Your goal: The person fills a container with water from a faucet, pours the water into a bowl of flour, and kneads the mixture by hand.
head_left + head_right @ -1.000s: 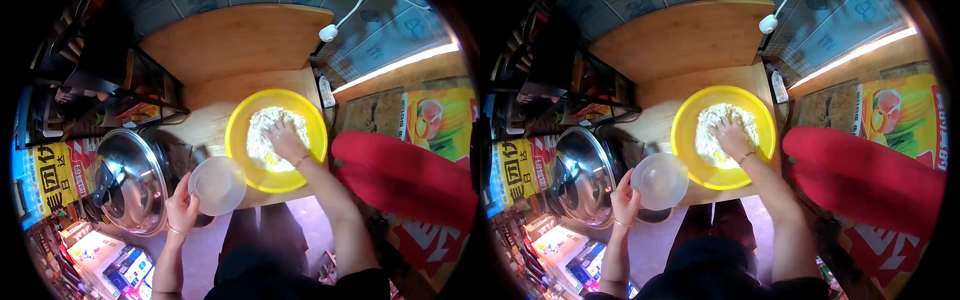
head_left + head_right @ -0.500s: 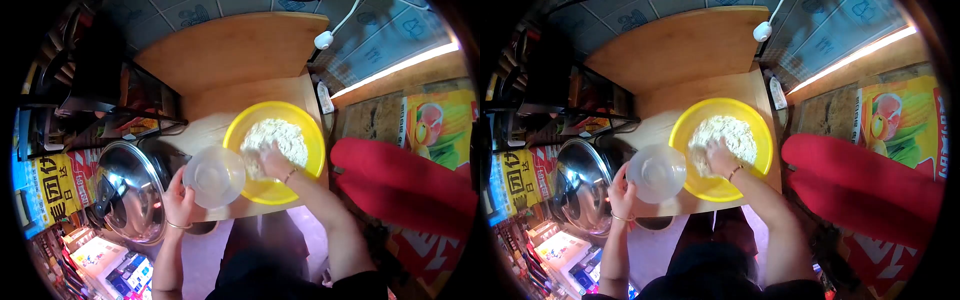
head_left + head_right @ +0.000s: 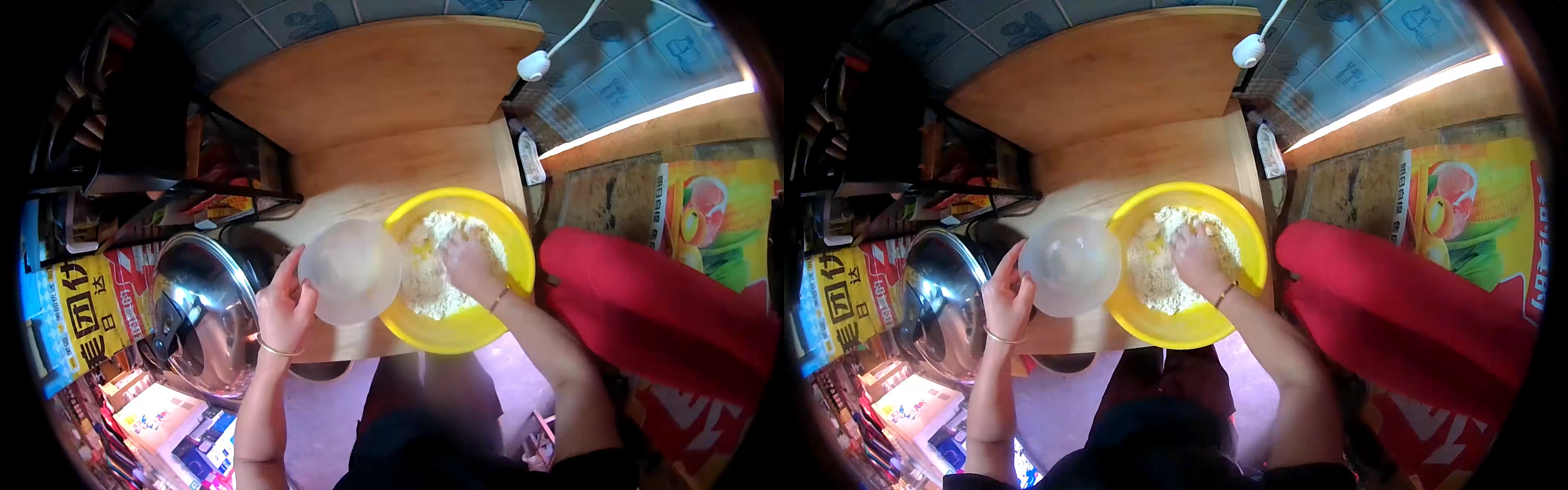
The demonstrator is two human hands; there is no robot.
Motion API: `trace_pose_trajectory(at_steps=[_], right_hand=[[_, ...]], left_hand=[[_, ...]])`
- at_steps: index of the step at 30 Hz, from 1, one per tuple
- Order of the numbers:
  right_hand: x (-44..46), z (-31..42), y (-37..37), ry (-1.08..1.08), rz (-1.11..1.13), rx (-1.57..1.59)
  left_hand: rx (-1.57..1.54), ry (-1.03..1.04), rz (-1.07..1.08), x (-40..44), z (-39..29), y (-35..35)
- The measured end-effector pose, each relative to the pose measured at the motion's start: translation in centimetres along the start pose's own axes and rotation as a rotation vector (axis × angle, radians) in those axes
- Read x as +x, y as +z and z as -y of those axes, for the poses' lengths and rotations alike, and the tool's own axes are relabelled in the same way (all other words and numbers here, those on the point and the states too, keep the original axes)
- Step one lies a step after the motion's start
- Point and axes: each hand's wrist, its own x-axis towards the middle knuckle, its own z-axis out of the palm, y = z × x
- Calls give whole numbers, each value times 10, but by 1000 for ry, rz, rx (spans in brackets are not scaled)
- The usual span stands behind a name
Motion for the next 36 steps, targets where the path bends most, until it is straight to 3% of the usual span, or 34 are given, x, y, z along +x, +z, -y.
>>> trace_pose_trajectory(at_steps=[1, 3, 5, 7, 9, 11, 16, 17, 18, 19, 20, 23, 25, 26, 29, 32, 36], right_hand=[[7, -1, -4, 61, 80, -39], [15, 15, -8, 150, -134, 58], [6, 33, -1, 104, -162, 76], [-2, 35, 30, -74, -164, 144], [-15, 13, 5, -59, -153, 157], [-19, -1, -1, 194, -109, 292], [20, -12, 1, 244, -509, 330], [25, -4, 6, 240, -511, 332], [26, 9, 14, 190, -360, 249], [26, 20, 21, 142, -212, 162], [14, 39, 27, 33, -187, 251], [-21, 27, 4, -335, 48, 263], [-16, 4, 26, -183, -293, 226], [-10, -6, -6, -82, -61, 271], [30, 24, 10, 310, -277, 200], [10, 39, 12, -74, -86, 211], [-34, 6, 23, -117, -129, 241]], left_hand=[[3, 6, -1, -1, -3, -2], [138, 14, 51, -6, -9, -4], [113, -9, 55, -11, -16, -1], [188, 50, 59, -14, -12, 1], [186, 41, 62, -18, -7, 1], [91, 5, 57, -20, -4, 0], [35, -44, 66, -25, 6, -4], [-12, -66, 71, -27, 11, -2], [-10, -68, 70, -28, 14, 0], [-206, -115, 2, -28, 17, 4], [-406, -158, -66, -26, 20, 7], [-605, -164, -193, -23, 24, 18], [-667, -107, -321, -11, 22, 40], [-692, -197, -305, -5, 21, 48], [-668, -301, -316, 26, 39, 74], [-731, -239, -412, 73, 85, 113], [-688, -193, -543, 112, 123, 133]])
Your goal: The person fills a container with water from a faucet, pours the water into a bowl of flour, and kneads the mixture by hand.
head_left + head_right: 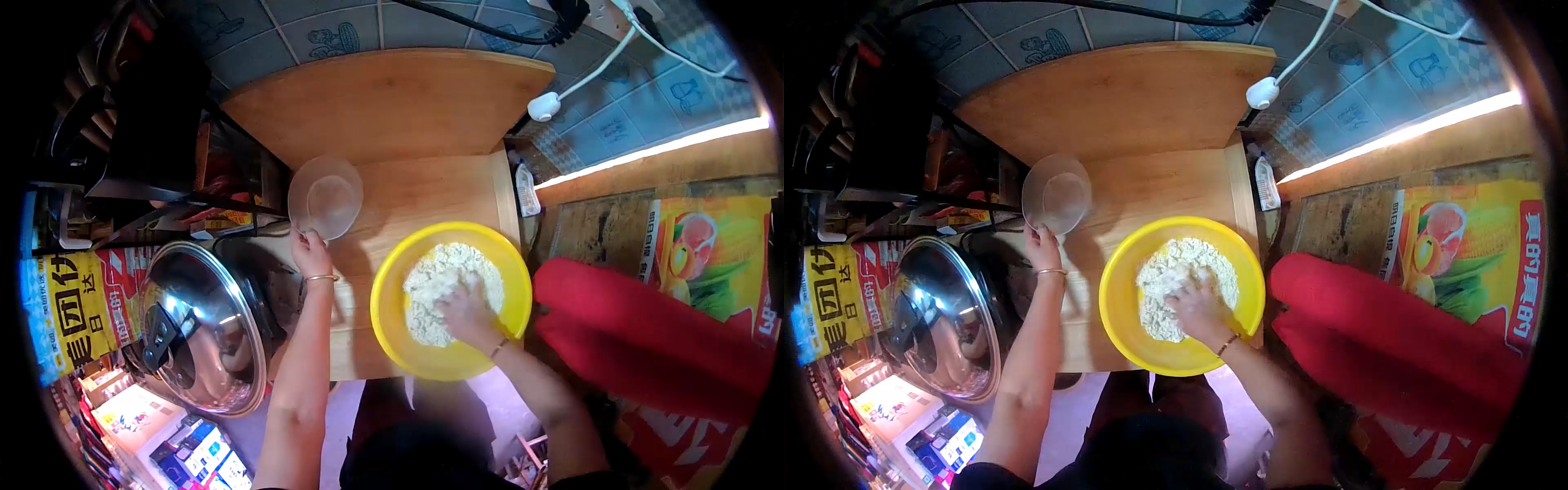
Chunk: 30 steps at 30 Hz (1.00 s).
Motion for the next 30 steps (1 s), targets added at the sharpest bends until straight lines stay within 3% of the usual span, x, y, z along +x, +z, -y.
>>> trace_pose_trajectory(at_steps=[3, 5, 7, 8, 9, 11, 13, 15, 17, 19, 21, 22, 23, 25, 27, 29, 30], right_hand=[[-2, -23, -5, 530, -158, 59], [25, -38, 1, 621, -269, 357], [61, -15, -6, 727, -174, 149], [73, -4, 18, 654, -198, 121], [78, 16, 22, 540, -34, 60], [76, 56, -1, 292, 263, 29], [34, 57, 2, -2, 166, 231], [10, 19, 2, -40, 115, 107], [25, -20, 0, 177, 125, -129], [60, -10, -10, 440, -195, 40], [83, 30, 10, 453, -159, 74], [75, 47, 29, 333, -202, 98], [63, 58, 23, 200, 14, 124], [26, 58, 16, -40, 76, 17], [19, 36, -3, 54, 73, -32], [25, 10, -7, 246, 42, 7], [49, 5, -5, 447, -125, 87]], left_hand=[[118, -49, 18, 10, 16, -8], [129, -99, -122, -12, -5, -11], [514, 193, -137, -57, -9, -28], [579, 182, 122, -77, -18, -24], [636, 159, 386, -96, -29, -18], [676, 334, 655, -96, -42, 11], [618, 315, 695, -77, -28, 15], [547, 175, 780, -74, -30, 15], [466, 285, 725, -84, -7, 9], [262, 94, 586, -105, -2, 7], [429, 50, 484, -136, -15, -3], [318, -67, 320, -154, -17, -12], [200, -187, 159, -170, -17, -23], [95, -189, 109, -160, -14, -44], [625, 77, 436, -113, -46, -45], [638, 328, 761, -76, -40, -13], [631, 328, 759, -73, -30, -1]])
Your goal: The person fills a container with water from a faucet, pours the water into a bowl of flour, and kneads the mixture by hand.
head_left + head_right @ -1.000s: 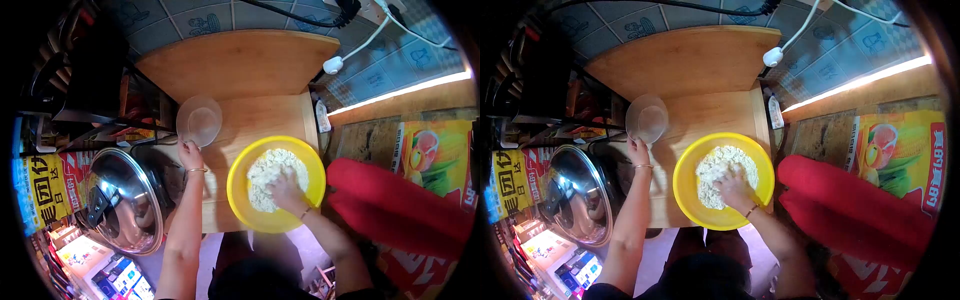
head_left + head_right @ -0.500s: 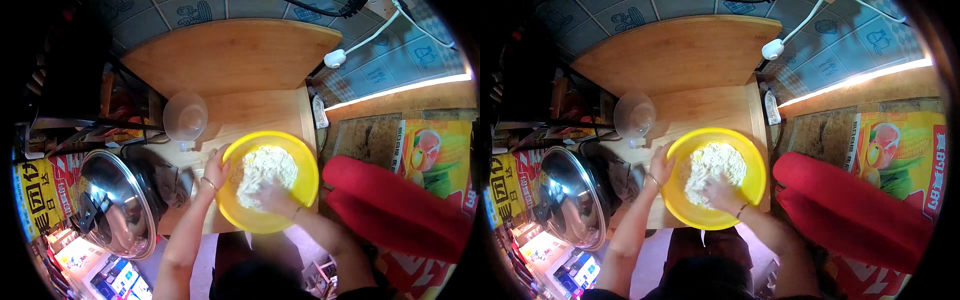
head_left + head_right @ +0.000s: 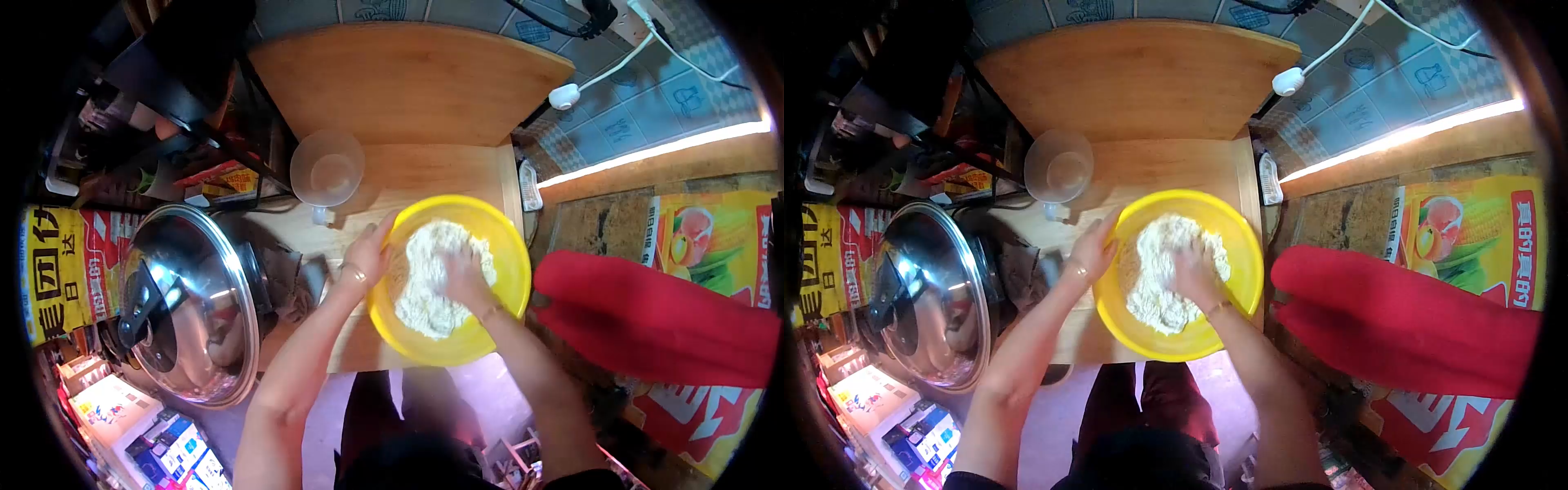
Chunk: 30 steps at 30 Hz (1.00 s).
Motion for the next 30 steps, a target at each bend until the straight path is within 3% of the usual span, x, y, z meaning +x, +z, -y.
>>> trace_pose_trajectory(at_steps=[1, 2, 5, 7, 9, 11, 13, 15, 17, 19, 20, 21, 23, 25, 28, 29, 30], right_hand=[[19, 14, 10, 201, -154, 104], [27, 28, 20, 201, -153, 101], [-13, 50, 37, 58, 42, -55], [-44, 20, 18, -351, 111, 138], [-26, -20, -23, -264, 410, -201], [9, -40, -11, 4, 186, -30], [36, -5, 38, 96, -198, 31], [18, 50, 51, -16, 177, -199], [-25, 30, 34, -316, 288, 50], [-32, -16, -3, -381, 373, -83], [-14, -35, -6, -251, 411, -233], [8, -42, -12, -62, 365, -250], [34, -23, 27, 70, -151, 46], [23, 46, 27, 26, 48, -97], [-36, 12, 36, -376, 174, 14], [-44, -10, 17, -439, 287, 73], [-34, -29, 9, -333, 234, -84]], left_hand=[[-23, -12, -20, 7, 2, 14], [-44, -24, -41, 15, 4, 22], [-82, -81, -69, 10, -11, 16], [-86, -68, -65, 16, 0, 22], [-51, -68, -5, 16, 4, 24], [-33, -80, 20, 18, -1, 22], [34, -91, -3, 16, 0, 23], [10, -76, -34, 8, 6, 27], [87, -116, 11, 12, 3, 20], [71, -17, -23, 8, 4, 25], [64, -47, -12, 7, 0, 26], [58, -82, 0, 7, -1, 26], [37, -89, -6, 8, -3, 27], [40, -126, -39, 3, -10, 24], [50, -130, -38, -1, -5, 25], [32, -91, -57, -2, -2, 27], [30, -85, -70, -2, -6, 27]])
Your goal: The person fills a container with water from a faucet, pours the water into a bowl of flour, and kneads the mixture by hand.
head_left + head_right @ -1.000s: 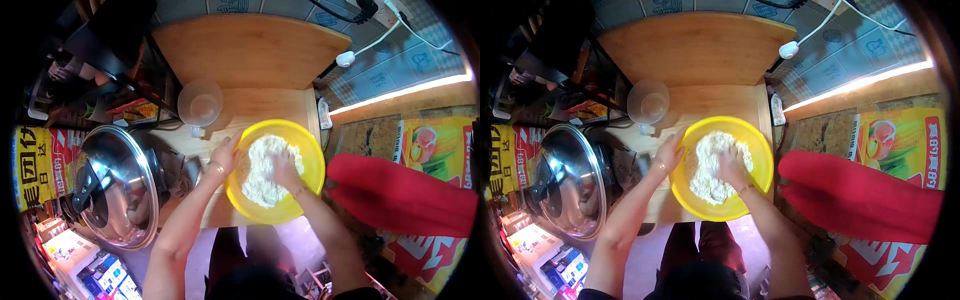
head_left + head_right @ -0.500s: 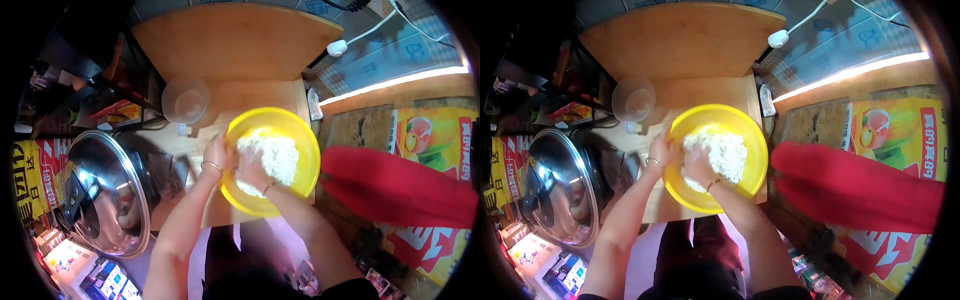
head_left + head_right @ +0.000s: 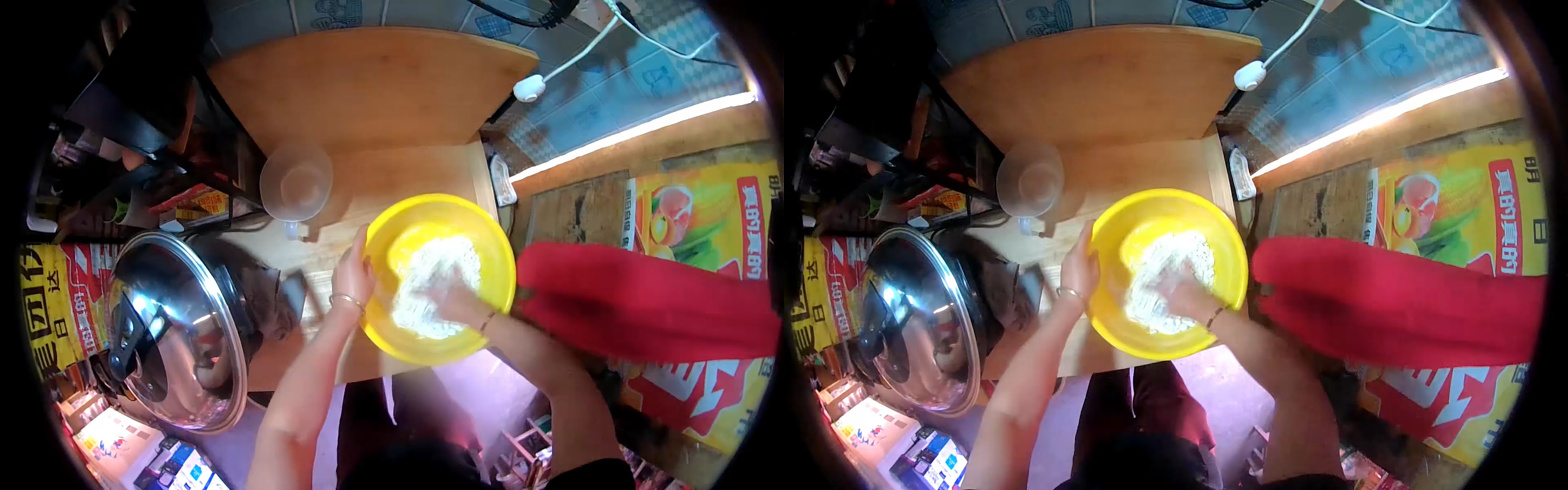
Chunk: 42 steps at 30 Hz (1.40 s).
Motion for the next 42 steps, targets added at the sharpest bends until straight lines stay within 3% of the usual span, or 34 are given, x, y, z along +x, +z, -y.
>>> trace_pose_trajectory(at_steps=[1, 2, 3, 5, 7, 9, 10, 11, 13, 14, 16, 17, 19, 20, 22, 23, 25, 27, 28, 29, 30, 33, 34, 37, 39, 40, 41, 42], right_hand=[[10, -18, -6, 122, -17, -137], [33, -33, -21, 313, 25, 95], [50, -19, -6, 308, 27, 101], [90, 27, 35, 511, -361, -28], [67, 74, 62, 231, -262, -281], [16, 78, 5, -121, -5, -62], [5, 64, 0, -104, -30, -82], [-5, 50, -5, -86, -54, -101], [13, 15, -5, 278, -203, -70], [31, 18, 1, 275, -188, -65], [82, 51, 13, 407, -389, 71], [84, 78, -26, 398, -42, 119], [54, 90, 6, 111, 13, -1], [34, 82, 10, 121, 8, 0], [-15, 40, 10, -196, 9, 106], [-14, 22, -23, -110, 103, -5], [18, -12, -23, 173, 52, -19], [67, 13, 9, 296, -298, 121], [78, 39, 21, 281, -308, 114], [75, 70, 4, 285, -61, 68], [51, 80, 10, 147, 11, 121], [-2, 33, 6, -151, 50, -5], [7, 19, -30, 2, 332, -123], [60, -1, -13, 312, -314, 324], [80, 56, 18, 333, -253, -57], [69, 82, -4, 148, 166, 47], [42, 89, 22, 26, -182, 49], [15, 70, 23, -87, -128, 94]], left_hand=[[-62, -52, -10, -8, -5, 0], [-119, -109, -9, -21, -8, 2], [-113, -114, -9, -34, -11, 9], [-321, -183, -202, -69, -20, 15], [-313, -67, -324, -77, 0, 12], [-236, -216, -197, -54, 12, -27], [-183, -427, 95, -27, -15, -61], [-77, -131, 93, -10, 3, -52], [103, 218, -3, 7, 21, -25], [99, 204, 5, 3, 20, -18], [16, -27, -7, -1, 13, -13], [13, -27, -8, 1, 13, -12], [13, -10, -79, -3, 9, -12], [26, -13, -52, -3, 6, -14], [41, 33, -68, -8, 16, -8], [55, 75, -100, -1, 19, -6], [88, 28, -48, 2, 13, -14], [115, -18, 34, 3, 13, -10], [100, -3, -3, 3, 15, -9], [89, 3, -42, -2, 15, -9], [91, 2, -34, -8, 13, -11], [130, -3, 2, -4, 15, -9], [146, -41, 69, -4, 10, -15], [178, -54, 58, -5, 7, -16], [166, -51, 37, -6, 6, -12], [166, -35, 5, -7, 5, -15], [169, -28, 8, -8, 9, -16], [174, -5, 4, -9, 14, -11]])
